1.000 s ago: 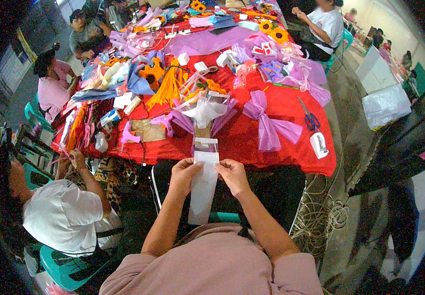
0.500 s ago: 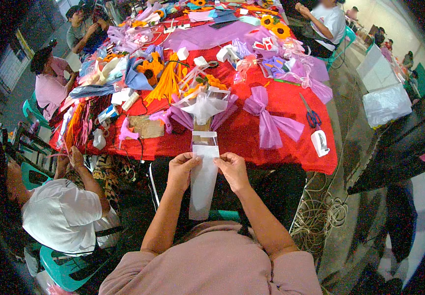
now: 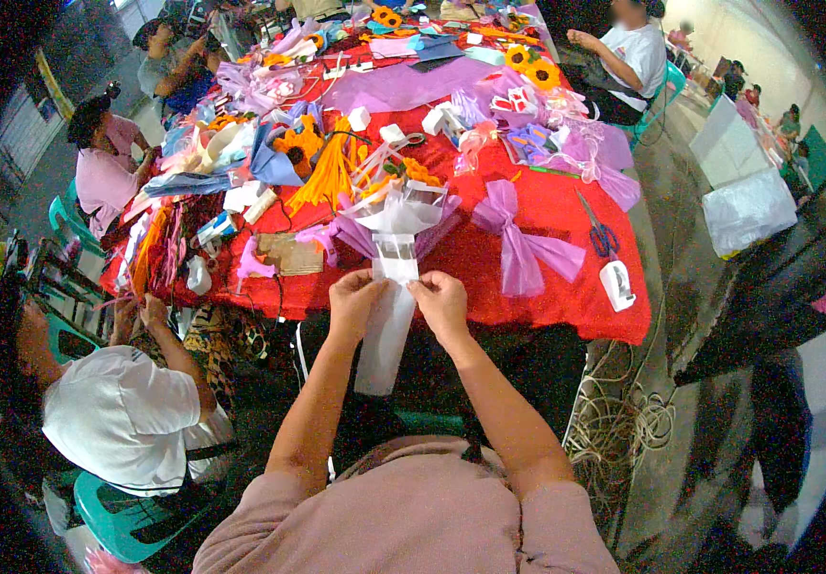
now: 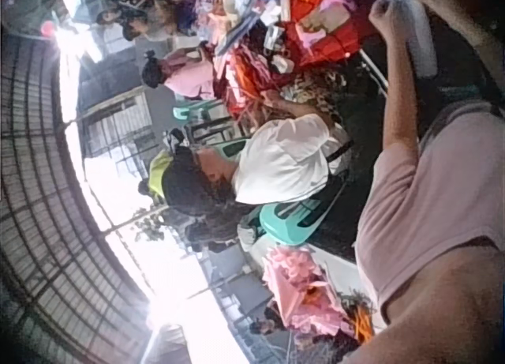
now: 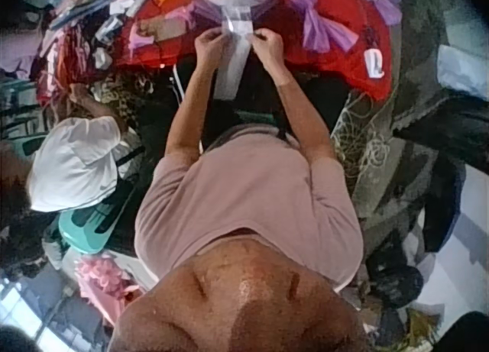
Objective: The person folds purple and white tissue paper into layers and secures them with adhesive tape to assemble a small decorative bouquet.
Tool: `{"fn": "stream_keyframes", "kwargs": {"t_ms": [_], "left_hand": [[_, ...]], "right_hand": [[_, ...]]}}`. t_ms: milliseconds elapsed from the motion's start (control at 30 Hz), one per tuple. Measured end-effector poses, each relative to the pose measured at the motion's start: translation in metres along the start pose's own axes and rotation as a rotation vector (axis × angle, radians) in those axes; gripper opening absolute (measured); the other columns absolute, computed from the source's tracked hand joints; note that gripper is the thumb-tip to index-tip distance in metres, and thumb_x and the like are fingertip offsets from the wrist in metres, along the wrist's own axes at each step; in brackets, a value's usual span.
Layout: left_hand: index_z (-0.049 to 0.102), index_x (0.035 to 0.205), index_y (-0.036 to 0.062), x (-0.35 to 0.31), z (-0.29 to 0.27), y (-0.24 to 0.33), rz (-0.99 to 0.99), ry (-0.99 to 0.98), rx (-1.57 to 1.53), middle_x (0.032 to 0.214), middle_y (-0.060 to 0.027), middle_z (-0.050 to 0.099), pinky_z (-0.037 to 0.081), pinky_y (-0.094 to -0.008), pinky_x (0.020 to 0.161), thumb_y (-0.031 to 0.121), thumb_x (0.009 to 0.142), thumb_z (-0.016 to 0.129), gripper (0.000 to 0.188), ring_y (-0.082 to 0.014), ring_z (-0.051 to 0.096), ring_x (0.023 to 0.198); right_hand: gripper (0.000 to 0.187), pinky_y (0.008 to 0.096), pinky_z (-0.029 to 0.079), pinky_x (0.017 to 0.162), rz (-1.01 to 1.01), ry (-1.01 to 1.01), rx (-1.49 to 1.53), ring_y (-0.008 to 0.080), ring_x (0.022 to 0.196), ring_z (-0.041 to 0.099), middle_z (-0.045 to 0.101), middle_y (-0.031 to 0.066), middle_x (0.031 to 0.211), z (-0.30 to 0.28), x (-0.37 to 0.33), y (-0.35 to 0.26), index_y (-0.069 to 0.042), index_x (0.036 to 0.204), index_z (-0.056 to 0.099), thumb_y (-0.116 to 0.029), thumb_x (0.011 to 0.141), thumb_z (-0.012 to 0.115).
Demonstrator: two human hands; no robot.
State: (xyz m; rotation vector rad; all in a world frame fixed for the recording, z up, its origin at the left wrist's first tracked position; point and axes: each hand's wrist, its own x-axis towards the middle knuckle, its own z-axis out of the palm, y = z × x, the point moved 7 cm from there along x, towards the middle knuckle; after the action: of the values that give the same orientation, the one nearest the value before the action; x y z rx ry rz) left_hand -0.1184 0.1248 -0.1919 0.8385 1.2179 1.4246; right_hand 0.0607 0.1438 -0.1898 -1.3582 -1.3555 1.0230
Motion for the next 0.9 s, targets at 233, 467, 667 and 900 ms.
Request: {"fn": "stream_keyframes", "kwargs": {"t_ms": [233, 467, 667, 900], "left_hand": [[0.069, 0.094, -0.0027, 0.064, -0.027, -0.016, 0.061, 0.103, 0.173, 0.081, -0.0033, 0.069, 0.048, -0.0223, 0.061, 0.001, 0.078, 0.069, 0.016, -0.0087, 0.061, 0.068], [0.068, 0.1, -0.0031, 0.071, -0.024, -0.03, 0.091, 0.137, 0.172, 0.085, -0.0042, 0.069, 0.05, -0.0226, 0.068, 0.0, 0.078, 0.069, 0.022, -0.0091, 0.063, 0.074], [0.066, 0.106, -0.0033, 0.065, -0.02, -0.019, 0.117, 0.169, 0.192, 0.092, -0.0064, 0.07, 0.051, -0.0235, 0.072, -0.001, 0.078, 0.069, 0.029, -0.0102, 0.065, 0.079], [0.067, 0.104, -0.0035, 0.072, -0.028, -0.027, 0.112, 0.155, 0.161, 0.089, -0.0064, 0.07, 0.052, -0.024, 0.07, 0.0, 0.077, 0.069, 0.027, -0.0109, 0.065, 0.077]], "right_hand": [[0.022, 0.0351, 0.049, 0.061, -0.063, 0.049, -0.166, 0.023, 0.063, 0.066, 0.068, 0.0136, 0.069, 0.034, 0.042, -0.005, 0.0, 0.08, 0.07, -0.021, 0.074, 0.073], [0.024, 0.0416, 0.05, 0.065, -0.082, 0.105, -0.243, 0.0363, 0.069, 0.066, 0.067, 0.0203, 0.074, 0.039, 0.059, 0.021, -0.001, 0.08, 0.07, -0.022, 0.072, 0.075], [0.024, 0.0413, 0.05, 0.065, -0.061, 0.104, -0.317, 0.0352, 0.068, 0.066, 0.067, 0.0188, 0.072, 0.037, 0.067, 0.026, 0.0, 0.078, 0.07, -0.023, 0.071, 0.075], [0.023, 0.03, 0.048, 0.057, -0.129, 0.065, -0.305, 0.0146, 0.057, 0.062, 0.067, 0.0101, 0.065, 0.04, 0.068, 0.019, 0.004, 0.08, 0.069, -0.018, 0.076, 0.074]]}}
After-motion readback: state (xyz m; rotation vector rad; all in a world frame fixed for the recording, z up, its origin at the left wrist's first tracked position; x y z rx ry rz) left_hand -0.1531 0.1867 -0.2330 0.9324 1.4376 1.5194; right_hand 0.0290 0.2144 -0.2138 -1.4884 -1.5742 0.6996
